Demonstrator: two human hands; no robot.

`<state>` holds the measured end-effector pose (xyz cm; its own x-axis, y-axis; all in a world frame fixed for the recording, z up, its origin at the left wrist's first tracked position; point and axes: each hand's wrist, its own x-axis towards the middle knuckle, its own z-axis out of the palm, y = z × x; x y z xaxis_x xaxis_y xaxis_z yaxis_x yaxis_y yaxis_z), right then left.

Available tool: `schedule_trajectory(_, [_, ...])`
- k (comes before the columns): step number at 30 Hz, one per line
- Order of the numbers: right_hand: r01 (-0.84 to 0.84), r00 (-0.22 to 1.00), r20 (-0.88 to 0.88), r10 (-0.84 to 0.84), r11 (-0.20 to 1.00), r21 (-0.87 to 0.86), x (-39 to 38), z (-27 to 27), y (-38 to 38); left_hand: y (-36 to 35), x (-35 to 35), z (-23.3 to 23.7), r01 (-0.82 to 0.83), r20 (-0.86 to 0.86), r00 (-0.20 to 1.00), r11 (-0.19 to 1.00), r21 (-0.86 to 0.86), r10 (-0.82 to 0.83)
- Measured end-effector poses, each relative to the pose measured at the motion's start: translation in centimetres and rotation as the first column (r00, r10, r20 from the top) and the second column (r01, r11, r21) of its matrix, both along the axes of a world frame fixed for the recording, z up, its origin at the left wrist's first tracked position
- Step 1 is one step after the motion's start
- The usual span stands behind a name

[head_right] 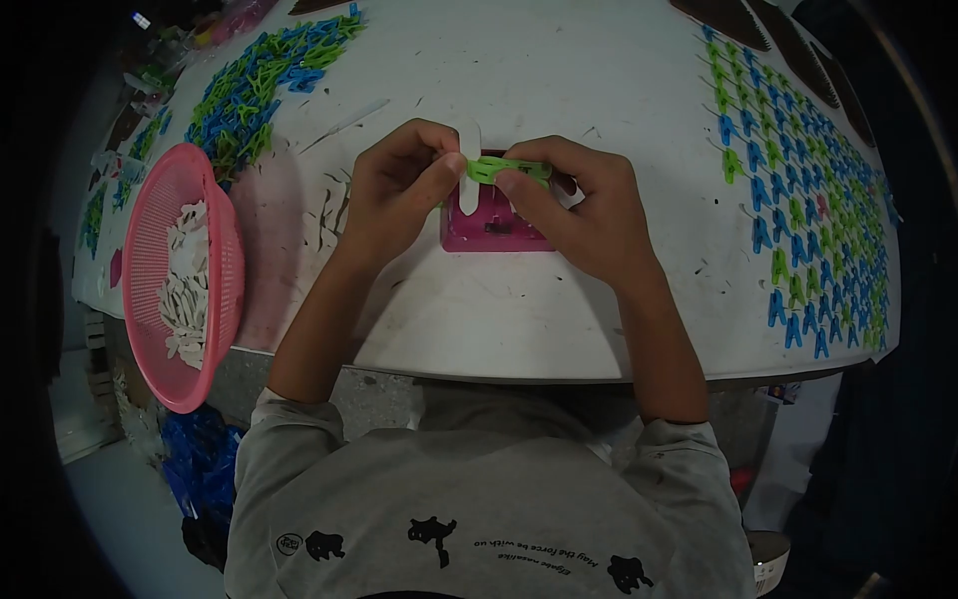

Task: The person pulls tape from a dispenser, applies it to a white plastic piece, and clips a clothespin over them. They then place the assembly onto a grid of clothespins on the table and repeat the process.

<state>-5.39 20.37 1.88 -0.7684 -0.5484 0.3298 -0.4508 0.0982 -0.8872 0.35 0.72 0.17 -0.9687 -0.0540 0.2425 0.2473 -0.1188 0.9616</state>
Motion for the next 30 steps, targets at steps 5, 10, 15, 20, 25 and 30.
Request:
schedule_trajectory(5, [0.008, 1.000, -0.002, -0.008, 1.000, -0.028, 0.2, 0.1, -0.1, 0.2, 0.1, 0.0, -0.010, -0.024, 1.000, 1.000, 0.007, 0.010])
schedule_trajectory(10, [0.012, 1.000, -0.014, -0.012, 1.000, -0.020, 0.2, 0.1, -0.1, 0.1, 0.2, 0.0, 0.001, -0.021, 1.000, 1.000, 0.028, 0.000])
schedule_trajectory(15, [0.086, 0.885, -0.448, -0.131, 0.989, -0.119, 0.3, 0.0, -0.5, 0.1, -0.2, -0.4, -0.005, -0.157, 0.988, 0.999, -0.052, -0.003])
schedule_trajectory(20, [0.111, 0.631, -0.767, -0.111, 0.992, -0.053, 0.5, 1.5, -0.2, -0.4, -0.6, -0.8, -0.049, -0.370, 0.929, 0.978, -0.204, -0.031])
schedule_trajectory(25, [0.113, 0.577, -0.808, -0.115, 0.992, -0.060, 0.5, 1.4, 0.0, -0.4, -0.6, -0.8, -0.059, -0.373, 0.927, 0.965, -0.257, -0.043])
schedule_trajectory(30, [0.101, 0.549, -0.827, -0.122, 0.992, -0.079, 0.3, 1.3, 0.0, -0.3, -0.5, -0.6, -0.063, -0.352, 0.935, 0.953, -0.296, -0.047])
